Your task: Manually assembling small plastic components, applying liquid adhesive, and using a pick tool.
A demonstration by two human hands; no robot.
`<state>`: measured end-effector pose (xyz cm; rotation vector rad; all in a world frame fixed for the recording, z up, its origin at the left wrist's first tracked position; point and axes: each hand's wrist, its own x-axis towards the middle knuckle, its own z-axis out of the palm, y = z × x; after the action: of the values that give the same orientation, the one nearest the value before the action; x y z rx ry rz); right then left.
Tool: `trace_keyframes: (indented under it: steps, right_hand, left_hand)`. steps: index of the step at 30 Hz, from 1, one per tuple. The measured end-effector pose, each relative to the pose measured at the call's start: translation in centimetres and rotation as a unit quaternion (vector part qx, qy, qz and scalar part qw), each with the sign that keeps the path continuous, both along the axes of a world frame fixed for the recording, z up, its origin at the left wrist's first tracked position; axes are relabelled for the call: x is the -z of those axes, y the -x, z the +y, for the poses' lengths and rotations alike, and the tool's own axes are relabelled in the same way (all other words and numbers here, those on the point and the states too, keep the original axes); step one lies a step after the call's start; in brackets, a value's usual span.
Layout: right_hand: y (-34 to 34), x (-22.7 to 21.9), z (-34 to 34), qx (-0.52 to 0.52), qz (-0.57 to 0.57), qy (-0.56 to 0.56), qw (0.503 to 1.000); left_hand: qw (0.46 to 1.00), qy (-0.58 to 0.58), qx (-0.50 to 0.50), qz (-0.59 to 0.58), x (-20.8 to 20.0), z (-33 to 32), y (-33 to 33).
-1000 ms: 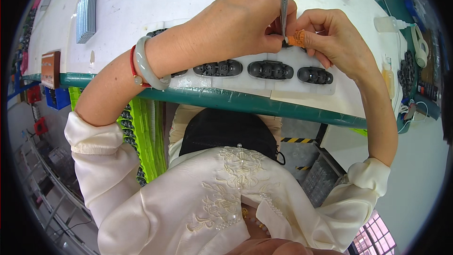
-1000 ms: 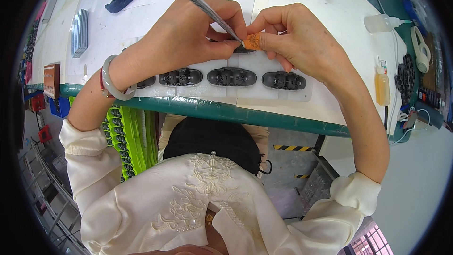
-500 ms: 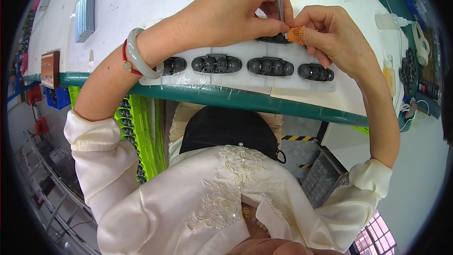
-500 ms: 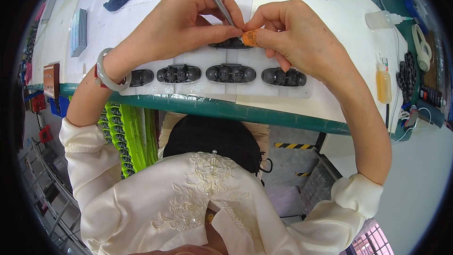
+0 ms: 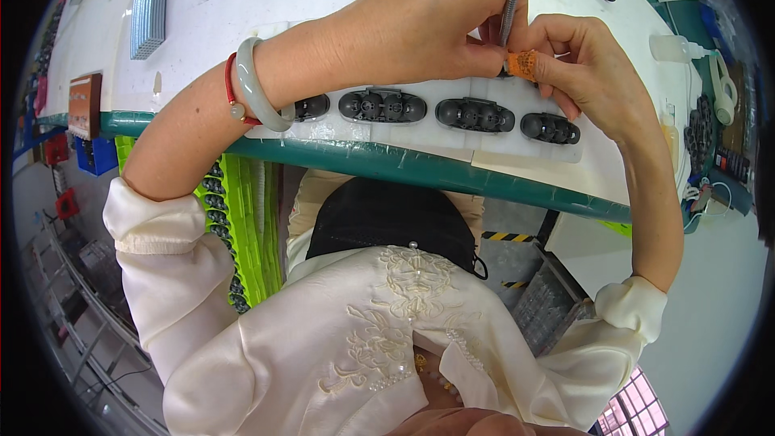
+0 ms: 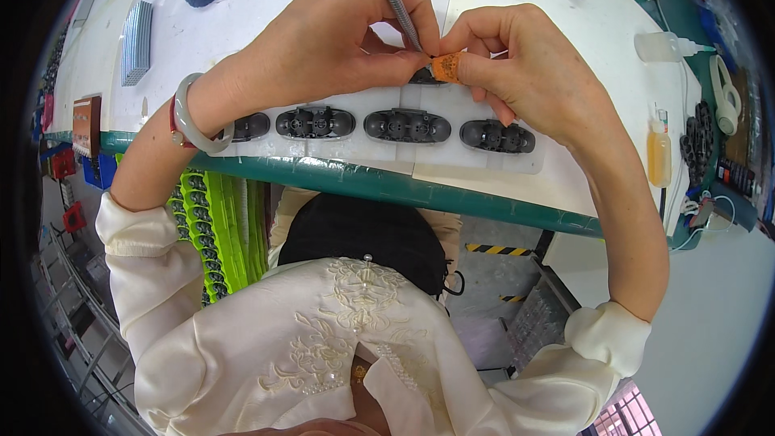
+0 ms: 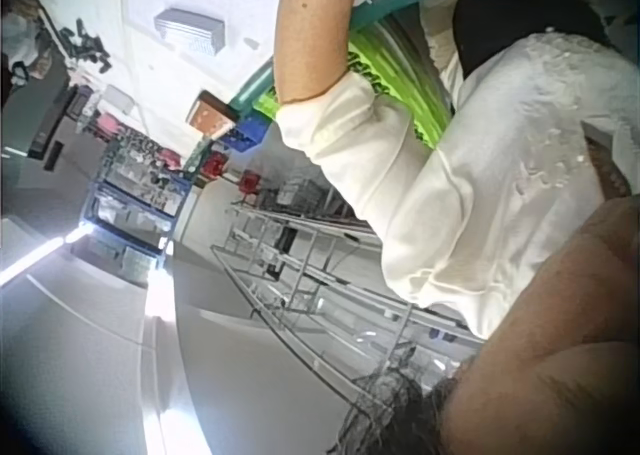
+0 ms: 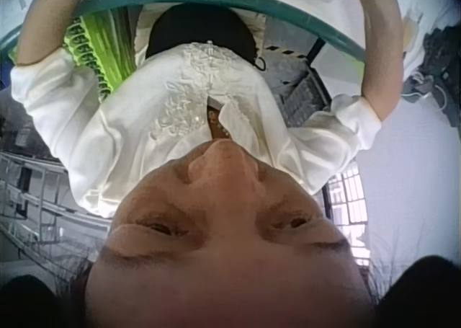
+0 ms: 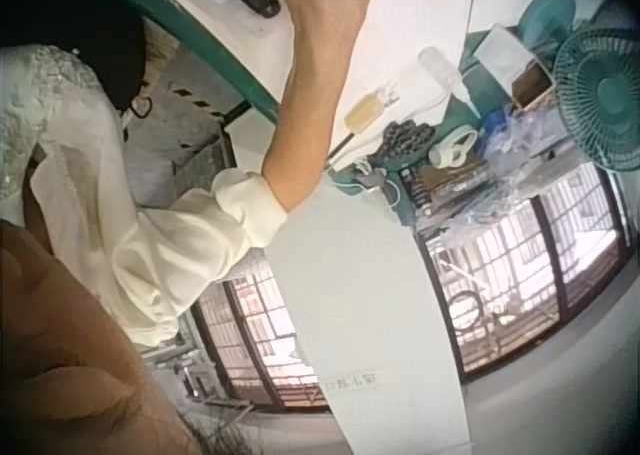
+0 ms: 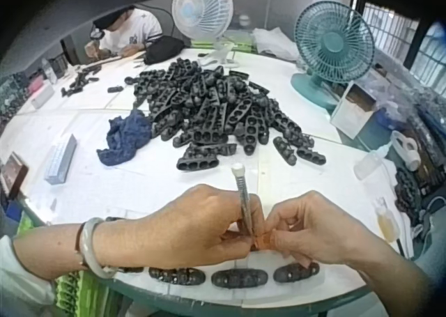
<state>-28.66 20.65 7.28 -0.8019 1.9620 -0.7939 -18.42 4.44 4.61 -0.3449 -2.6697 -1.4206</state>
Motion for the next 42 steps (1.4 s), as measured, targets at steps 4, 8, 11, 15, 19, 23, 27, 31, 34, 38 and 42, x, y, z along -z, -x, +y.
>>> trace_keyframes:
  steps: [4,8,11,15,19,23,27,31,34,38,42]
  right_hand:
    - [-0.3,-0.1,-0.3,0.009,0.001,-0.002,1.000]
    - [-0.2,-0.2,-0.1,0.023,-0.002,0.003,1.000]
    - [-0.5,-0.1,-0.4,0.010,0.006,0.018,1.000]
    - [-0.2,0.1,-0.4,-0.014,0.022,0.022,0.999]
    - [-0.2,-0.2,-0.6,-0.015,0.042,-0.001,0.999]
    - [-0.4,-0.3,-0.7,-0.036,0.081,-0.006,0.996]
    - [-0.5,-0.2,-0.7,-0.037,0.100,-0.002,0.994]
    - [-0.4,-0.1,-0.9,-0.030,0.096,0.006,0.995]
    - [-0.4,0.0,-0.8,-0.033,0.100,0.016,0.994]
    - [-0.1,0.1,-0.8,-0.035,0.059,0.051,0.996]
    - [0.8,-3.0,-2.1,-0.064,-0.064,-0.065,0.994]
  left_hand:
    - [1.000,-0.004,0.016,0.000,-0.1,0.0,0.3]
    - [0.999,-0.019,0.020,-0.032,-0.8,-0.1,0.8]
    - [0.999,0.040,-0.019,0.020,-2.5,-2.4,1.6]
    - [0.997,0.007,-0.054,-0.055,-3.2,-2.4,0.2]
    - [0.996,0.008,-0.028,-0.084,-2.4,-1.3,-1.3]
    - [0.992,-0.036,-0.043,-0.112,-2.0,-1.1,-1.5]
    - [0.991,0.006,-0.052,-0.123,-1.4,-0.7,-1.4]
    - [0.993,0.040,-0.059,-0.097,-1.6,-0.4,-1.3]
    - [0.992,0.062,-0.058,-0.096,-1.7,-0.1,-1.2]
    - [0.988,0.089,-0.069,-0.101,-1.9,0.1,-1.1]
    - [0.989,0.091,-0.064,-0.097,-1.9,0.2,-1.1]
